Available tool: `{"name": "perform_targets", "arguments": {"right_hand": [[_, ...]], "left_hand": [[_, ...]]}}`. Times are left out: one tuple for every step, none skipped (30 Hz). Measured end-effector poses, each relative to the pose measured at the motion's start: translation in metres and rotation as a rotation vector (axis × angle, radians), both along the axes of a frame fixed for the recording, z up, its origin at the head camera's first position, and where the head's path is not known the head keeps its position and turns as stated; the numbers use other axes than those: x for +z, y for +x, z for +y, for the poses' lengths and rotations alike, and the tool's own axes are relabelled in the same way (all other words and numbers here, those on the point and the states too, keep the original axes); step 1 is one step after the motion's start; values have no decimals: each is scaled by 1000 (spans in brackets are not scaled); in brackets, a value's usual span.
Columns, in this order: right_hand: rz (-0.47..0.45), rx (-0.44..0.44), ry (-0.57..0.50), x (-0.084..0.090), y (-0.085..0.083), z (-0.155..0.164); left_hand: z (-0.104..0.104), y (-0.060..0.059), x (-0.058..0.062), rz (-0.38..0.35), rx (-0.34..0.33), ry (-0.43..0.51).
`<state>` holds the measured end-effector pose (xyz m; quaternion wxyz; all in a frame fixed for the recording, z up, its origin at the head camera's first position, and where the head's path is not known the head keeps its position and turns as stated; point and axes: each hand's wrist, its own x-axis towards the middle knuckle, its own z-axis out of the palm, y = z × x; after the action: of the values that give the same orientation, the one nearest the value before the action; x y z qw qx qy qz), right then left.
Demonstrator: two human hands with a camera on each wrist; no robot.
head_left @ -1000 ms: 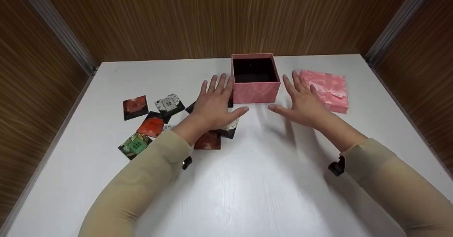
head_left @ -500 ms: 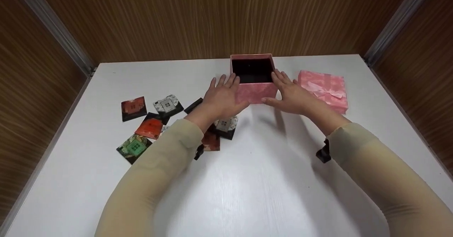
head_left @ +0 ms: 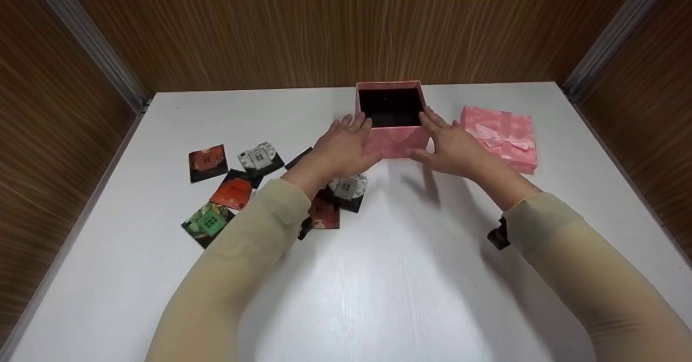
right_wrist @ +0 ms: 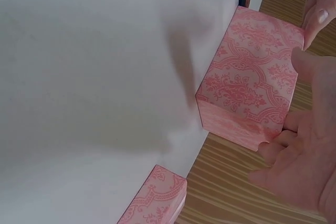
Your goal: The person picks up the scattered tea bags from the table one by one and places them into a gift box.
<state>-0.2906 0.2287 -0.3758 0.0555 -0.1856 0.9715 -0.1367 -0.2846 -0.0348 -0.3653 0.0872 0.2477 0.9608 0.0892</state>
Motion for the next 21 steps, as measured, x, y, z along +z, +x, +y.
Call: {"name": "perform_targets", "arguments": {"right_hand": [[-3,0,-3,0,1,1],[-3,0,-7,1,2,2],[-6,-3,-9,1,3,3],[-5,-4,-10,1,5,4],[-6,-5,-13,1,6,5],[-6,-6,-15,2,8,6],[-6,-8,-15,2,11,7],[-3,-9,-15,2,13,8],[-1,-7,-13,2,15,10],[1,-6,-11,2,17,11],[4,-5,-12,2,19,13],[5,-5,-12,1,21,14],[3,-8,-14,1,23,15],[-1,-9,-15,1,25,16],[-7,-13,-16,1,27,17],[-11,-15,-20,1,29,18],[-15,-17,-23,1,31,18],[-20,-20,-28,0,33,19],[-21,-18,-32,0,35,19],[-21,-16,-37,0,37,19],[-20,-14,-40,0,39,19]], "left_hand": [[0,1,1,-3,-3,-1],[1,3,1,0,-8,-4],[1,4,2,3,-12,-7],[2,5,2,7,-17,-12],[2,6,2,11,-23,-21],[3,8,3,14,-28,-27],[3,9,3,17,-33,-31],[4,10,3,22,-38,-35],[5,12,3,25,-43,-37],[6,13,3,29,-49,-42],[6,14,3,31,-54,-45],[7,16,4,33,-58,-45],[8,17,4,35,-63,-46],[8,19,4,37,-67,-48],[9,21,4,38,-71,-47],[9,22,3,39,-74,-50],[9,24,3,39,-77,-52],[9,26,3,42,-80,-57],[9,28,3,43,-82,-61],[9,30,3,46,-83,-67],[9,32,2,48,-84,-70]]}}
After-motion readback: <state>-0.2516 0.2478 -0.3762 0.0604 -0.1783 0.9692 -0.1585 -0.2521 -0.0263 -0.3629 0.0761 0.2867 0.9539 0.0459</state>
